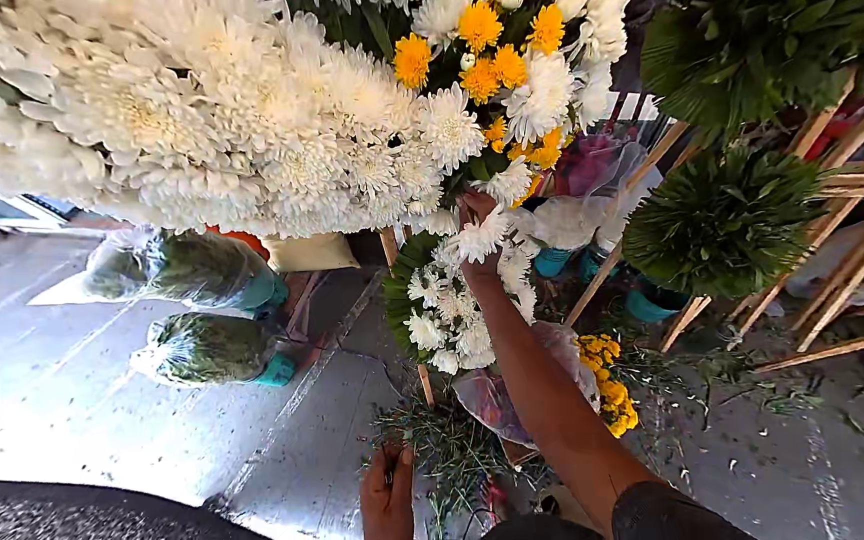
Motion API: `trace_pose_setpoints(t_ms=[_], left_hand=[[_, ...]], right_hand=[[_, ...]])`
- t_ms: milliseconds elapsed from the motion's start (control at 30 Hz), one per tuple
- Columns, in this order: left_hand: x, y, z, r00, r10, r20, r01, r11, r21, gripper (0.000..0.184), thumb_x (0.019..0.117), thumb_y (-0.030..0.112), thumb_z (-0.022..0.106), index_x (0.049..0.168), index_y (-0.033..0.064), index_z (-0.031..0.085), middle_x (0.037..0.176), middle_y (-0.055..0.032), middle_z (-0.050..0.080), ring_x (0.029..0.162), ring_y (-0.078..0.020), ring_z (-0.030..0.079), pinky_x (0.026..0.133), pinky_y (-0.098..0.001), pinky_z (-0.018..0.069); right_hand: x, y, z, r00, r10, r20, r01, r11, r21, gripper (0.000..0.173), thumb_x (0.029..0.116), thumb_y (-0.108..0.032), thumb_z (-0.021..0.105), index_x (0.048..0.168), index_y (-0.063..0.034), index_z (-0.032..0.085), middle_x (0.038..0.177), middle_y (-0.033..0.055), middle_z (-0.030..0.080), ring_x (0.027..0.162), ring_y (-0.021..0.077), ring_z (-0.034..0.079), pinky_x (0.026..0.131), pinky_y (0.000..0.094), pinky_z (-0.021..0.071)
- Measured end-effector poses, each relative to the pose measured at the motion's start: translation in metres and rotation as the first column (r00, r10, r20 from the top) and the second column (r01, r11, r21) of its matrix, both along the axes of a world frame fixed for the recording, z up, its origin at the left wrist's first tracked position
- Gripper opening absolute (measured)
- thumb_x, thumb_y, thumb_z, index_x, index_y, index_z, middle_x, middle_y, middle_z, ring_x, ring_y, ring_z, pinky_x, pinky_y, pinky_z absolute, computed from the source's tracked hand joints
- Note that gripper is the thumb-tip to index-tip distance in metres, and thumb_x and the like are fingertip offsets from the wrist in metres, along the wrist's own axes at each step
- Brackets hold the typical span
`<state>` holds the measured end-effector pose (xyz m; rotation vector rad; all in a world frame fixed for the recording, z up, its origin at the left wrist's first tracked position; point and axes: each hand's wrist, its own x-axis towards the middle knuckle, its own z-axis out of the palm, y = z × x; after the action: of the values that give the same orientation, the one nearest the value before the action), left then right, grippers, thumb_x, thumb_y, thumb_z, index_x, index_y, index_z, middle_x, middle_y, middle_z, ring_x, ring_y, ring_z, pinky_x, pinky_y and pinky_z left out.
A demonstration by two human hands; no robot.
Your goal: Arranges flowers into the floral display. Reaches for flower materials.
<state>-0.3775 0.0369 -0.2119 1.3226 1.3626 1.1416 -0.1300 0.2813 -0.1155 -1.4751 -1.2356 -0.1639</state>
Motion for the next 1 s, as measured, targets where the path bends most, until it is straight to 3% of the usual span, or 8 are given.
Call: trace_pose_setpoints(t_ms=[100,267,400,467,533,633,900,1000], left_hand=[[-0.008,-0.009,-0.005,1.000,0.005,-0.022,-0.006,0.998,-0.057,0.013,0.0997,0.009,0.052,0.094,0.0030,0.062,0.061,0.0072,0.051,0.045,-0.0024,0.046,0.044,-0.0219,0.0441],[-0.017,-0.011,-0.023,1.000,0.016,-0.009,-0.017,0.995,-0.096,0.013,0.0999,0.009,0.052,0.093,0.0034,0.061,0.059,0.0083,0.051,0.045,-0.0019,0.046,0.044,-0.0218,0.0448],[-0.017,-0.012,-0.027,1.000,0.004,-0.008,-0.005,0.994,-0.111,0.014,0.1009,0.010,0.053,0.096,0.0013,0.061,0.062,0.0076,0.053,0.047,-0.0014,0.048,0.047,-0.0219,0.0465],[-0.016,-0.012,-0.027,1.000,0.002,-0.009,-0.003,0.993,-0.122,0.013,0.1004,0.010,0.053,0.095,0.0014,0.061,0.062,0.0076,0.053,0.048,-0.0013,0.048,0.047,-0.0218,0.0462],[-0.015,-0.014,-0.028,1.000,0.000,-0.014,-0.002,0.989,-0.145,0.013,0.1005,0.010,0.054,0.095,0.0014,0.061,0.061,0.0071,0.051,0.047,-0.0018,0.047,0.046,-0.0224,0.0452],[-0.015,-0.019,-0.031,1.000,-0.006,-0.007,0.004,0.985,-0.170,0.013,0.1008,0.010,0.053,0.096,0.0021,0.061,0.062,0.0074,0.053,0.047,-0.0014,0.047,0.046,-0.0218,0.0452],[-0.018,-0.025,-0.039,1.000,0.004,-0.028,-0.010,0.980,-0.201,0.014,0.1000,0.010,0.054,0.095,0.0004,0.062,0.061,0.0060,0.052,0.046,-0.0026,0.046,0.046,-0.0232,0.0451],[-0.019,-0.028,-0.040,0.999,-0.007,-0.032,0.000,0.977,-0.211,0.014,0.1006,0.011,0.054,0.094,0.0008,0.061,0.061,0.0062,0.052,0.046,-0.0023,0.046,0.046,-0.0228,0.0451]], right_hand=[[0.005,0.044,0.007,0.993,0.017,-0.113,0.009,0.974,0.228,0.033,0.0896,-0.009,0.070,0.119,0.0061,0.069,0.113,0.0243,0.071,0.109,0.0338,0.068,0.100,0.0467,0.0505],[0.015,0.076,0.014,0.987,-0.108,-0.116,0.131,0.969,0.212,0.039,0.0830,-0.013,0.073,0.111,0.0139,0.068,0.107,0.0309,0.070,0.107,0.0426,0.068,0.097,0.0545,0.0498],[0.012,0.067,0.003,0.984,0.071,-0.166,-0.006,0.933,0.360,0.036,0.0887,-0.009,0.068,0.117,0.0128,0.065,0.110,0.0238,0.070,0.107,0.0283,0.068,0.099,0.0389,0.0516],[0.012,0.063,0.004,0.986,0.111,-0.127,-0.059,0.933,0.356,0.036,0.0938,-0.006,0.063,0.126,0.0092,0.065,0.120,0.0241,0.070,0.114,0.0304,0.068,0.102,0.0418,0.0500],[0.010,0.072,0.010,0.964,0.138,-0.225,-0.036,0.912,0.408,0.029,0.0917,-0.008,0.064,0.116,0.0084,0.065,0.108,0.0176,0.070,0.106,0.0210,0.068,0.099,0.0312,0.0513],[0.014,0.082,0.018,0.990,-0.023,-0.136,0.056,0.967,0.249,0.039,0.0852,-0.010,0.072,0.114,0.0154,0.067,0.111,0.0300,0.070,0.112,0.0380,0.067,0.104,0.0473,0.0467],[0.010,0.060,0.029,0.996,0.011,-0.086,0.024,0.919,0.392,0.021,0.0905,-0.004,0.067,0.108,0.0056,0.073,0.099,0.0222,0.074,0.091,0.0302,0.073,0.084,0.0419,0.0569],[0.011,0.068,0.024,0.995,-0.013,-0.101,0.040,0.960,0.276,0.032,0.0851,-0.010,0.070,0.109,0.0112,0.070,0.100,0.0263,0.072,0.097,0.0345,0.070,0.093,0.0462,0.0515]])
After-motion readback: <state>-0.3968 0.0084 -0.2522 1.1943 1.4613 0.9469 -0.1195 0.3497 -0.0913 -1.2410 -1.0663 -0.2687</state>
